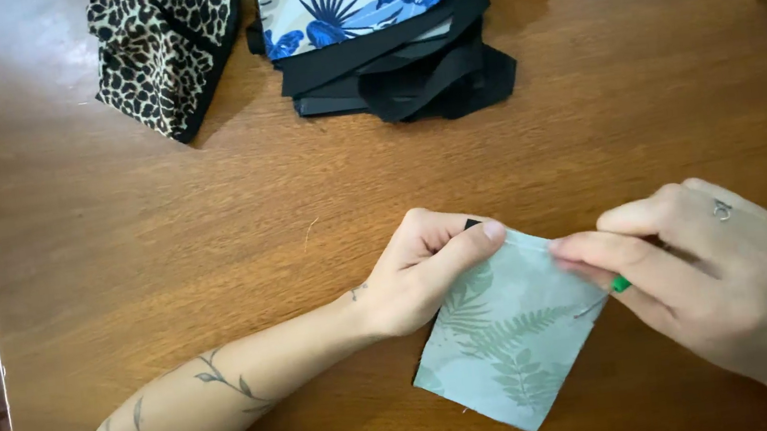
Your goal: Use a seam ripper to remove stitches from a fabric seam.
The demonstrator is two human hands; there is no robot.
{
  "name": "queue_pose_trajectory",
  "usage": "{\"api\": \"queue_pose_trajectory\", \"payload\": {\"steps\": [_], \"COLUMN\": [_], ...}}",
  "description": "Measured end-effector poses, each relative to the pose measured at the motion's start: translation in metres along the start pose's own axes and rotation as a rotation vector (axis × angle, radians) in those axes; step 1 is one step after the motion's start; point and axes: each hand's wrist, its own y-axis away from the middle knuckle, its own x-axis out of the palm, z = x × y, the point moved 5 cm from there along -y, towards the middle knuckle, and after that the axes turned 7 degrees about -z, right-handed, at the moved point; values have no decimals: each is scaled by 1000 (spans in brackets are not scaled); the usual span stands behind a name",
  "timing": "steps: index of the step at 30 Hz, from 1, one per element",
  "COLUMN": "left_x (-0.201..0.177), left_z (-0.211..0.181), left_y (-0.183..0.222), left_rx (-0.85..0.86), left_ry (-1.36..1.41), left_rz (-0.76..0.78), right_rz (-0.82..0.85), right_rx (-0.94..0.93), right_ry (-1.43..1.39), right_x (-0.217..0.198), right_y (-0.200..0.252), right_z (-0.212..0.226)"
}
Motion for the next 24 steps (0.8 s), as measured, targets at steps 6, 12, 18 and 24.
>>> {"api": "queue_pose_trajectory", "payload": {"steps": [6, 12, 18, 24], "left_x": [2, 4, 6, 4], "left_z": [-5, -4, -8, -1], "left_y": [0, 3, 3, 3], "left_rx": [38, 48, 83, 46], "left_ry": [-26, -1, 19, 27], "left_rz": [12, 41, 36, 31], "right_rz": [-64, -105, -108, -58], "right_rx": [-133, -204, -198, -139], "right_ry": [98, 157, 146, 92], "right_x": [-6, -7, -7, -7], "right_y": [-9, -14, -11, -12], "right_z": [10, 18, 17, 16]}}
